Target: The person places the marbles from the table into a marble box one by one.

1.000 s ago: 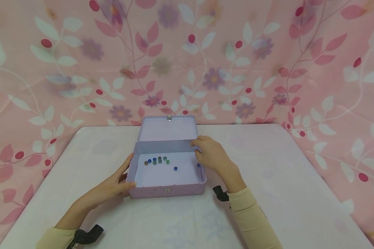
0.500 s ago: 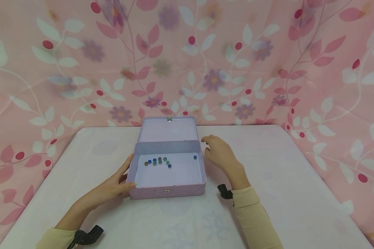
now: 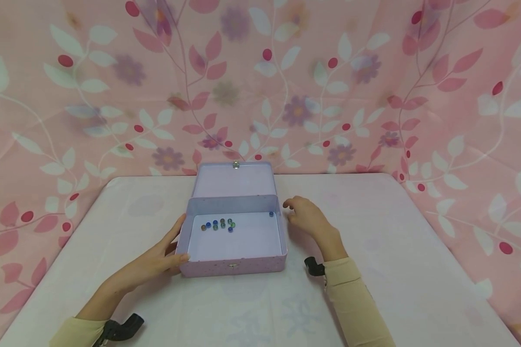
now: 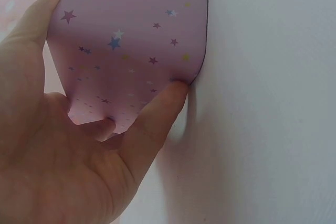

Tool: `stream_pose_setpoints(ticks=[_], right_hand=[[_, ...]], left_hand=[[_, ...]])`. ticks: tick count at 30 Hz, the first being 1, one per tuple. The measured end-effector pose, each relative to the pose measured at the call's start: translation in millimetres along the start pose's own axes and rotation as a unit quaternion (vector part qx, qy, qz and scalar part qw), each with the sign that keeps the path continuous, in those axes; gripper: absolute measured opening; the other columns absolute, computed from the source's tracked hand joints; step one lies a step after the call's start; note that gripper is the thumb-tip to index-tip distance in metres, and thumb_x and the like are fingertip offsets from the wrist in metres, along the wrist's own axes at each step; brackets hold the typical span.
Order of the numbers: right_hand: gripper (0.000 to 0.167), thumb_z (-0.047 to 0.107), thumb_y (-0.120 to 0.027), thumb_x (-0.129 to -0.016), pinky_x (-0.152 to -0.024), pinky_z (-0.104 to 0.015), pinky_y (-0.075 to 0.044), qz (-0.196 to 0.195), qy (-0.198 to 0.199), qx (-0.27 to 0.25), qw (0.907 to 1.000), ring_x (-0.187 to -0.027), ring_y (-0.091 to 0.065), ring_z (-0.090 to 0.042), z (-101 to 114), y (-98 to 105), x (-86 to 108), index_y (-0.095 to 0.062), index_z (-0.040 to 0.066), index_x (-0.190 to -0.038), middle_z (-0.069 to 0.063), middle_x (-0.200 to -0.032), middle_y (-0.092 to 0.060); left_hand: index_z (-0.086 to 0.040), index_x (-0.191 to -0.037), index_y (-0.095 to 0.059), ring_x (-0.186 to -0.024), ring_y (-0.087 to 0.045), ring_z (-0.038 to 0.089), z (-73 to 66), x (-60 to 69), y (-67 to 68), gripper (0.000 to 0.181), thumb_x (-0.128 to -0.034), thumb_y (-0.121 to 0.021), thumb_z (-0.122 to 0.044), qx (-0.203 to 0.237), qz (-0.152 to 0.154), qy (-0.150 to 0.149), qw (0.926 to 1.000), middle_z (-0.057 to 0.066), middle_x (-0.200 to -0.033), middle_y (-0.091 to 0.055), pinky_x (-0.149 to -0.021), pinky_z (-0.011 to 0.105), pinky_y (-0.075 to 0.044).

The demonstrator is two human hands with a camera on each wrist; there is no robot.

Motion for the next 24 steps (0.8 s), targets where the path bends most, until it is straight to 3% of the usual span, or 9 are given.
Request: stream_pose_setpoints(ticks=[7,13,18,24], right_hand=[[0.021,0.001,-0.062,-0.086,-0.075,-0.041,-0.050,0.023,-0.006,0.032,0.9992,-0.079,-0.057,-0.023,-8,-8,-0.1,-0.071,0.000,-0.106,-0.010,-0.086,-0.063],[0.012,0.002,-0.063,-0.085,-0.076,-0.043,-0.051,0.034,-0.017,0.040,0.9985,-0.079,-0.059,-0.022,-12,-15,-1.3,-0.072,0.004,-0.093,-0.007,-0.085,-0.066],[0.007,0.009,-0.066,-0.086,-0.068,-0.038,-0.049,0.037,-0.017,0.046,0.9981,-0.073,-0.058,-0.018,-11,-19,-2.3,-0.070,0.010,-0.081,-0.002,-0.078,-0.066],[0.007,0.008,-0.064,-0.085,-0.068,-0.039,-0.049,0.019,-0.008,0.070,0.9974,-0.073,-0.058,-0.020,-5,-12,-2.1,-0.071,0.008,-0.087,-0.005,-0.079,-0.065]], left_hand=[[-0.051,-0.154,0.008,-0.153,-0.009,0.046,-1.4,-0.1,0.0,0.097,-0.0941,-0.067,-0.036,0.002,0.002,-0.004,1.0000,-0.002,-0.168,0.013,-0.117,0.069,-0.018],[-0.048,-0.155,0.009,-0.153,-0.007,0.047,-2.1,0.1,-0.2,0.098,-0.0940,-0.067,-0.035,0.007,0.007,-0.007,0.9999,-0.002,-0.168,0.014,-0.115,0.070,-0.019],[-0.048,-0.155,0.009,-0.153,-0.007,0.047,-1.3,0.0,0.1,0.099,-0.0936,-0.067,-0.036,0.009,0.007,-0.009,0.9999,-0.003,-0.168,0.014,-0.115,0.070,-0.020],[-0.054,-0.152,0.008,-0.153,-0.008,0.045,0.7,0.0,0.4,0.097,-0.0936,-0.067,-0.037,0.006,0.005,-0.010,0.9999,-0.006,-0.167,0.013,-0.116,0.069,-0.019]])
Point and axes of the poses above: each hand's wrist, its own x-axis away from the middle knuckle, its own y-axis out of the back of the hand, z = x × y, the point moved 5 cm from there along -x, towards the middle knuckle
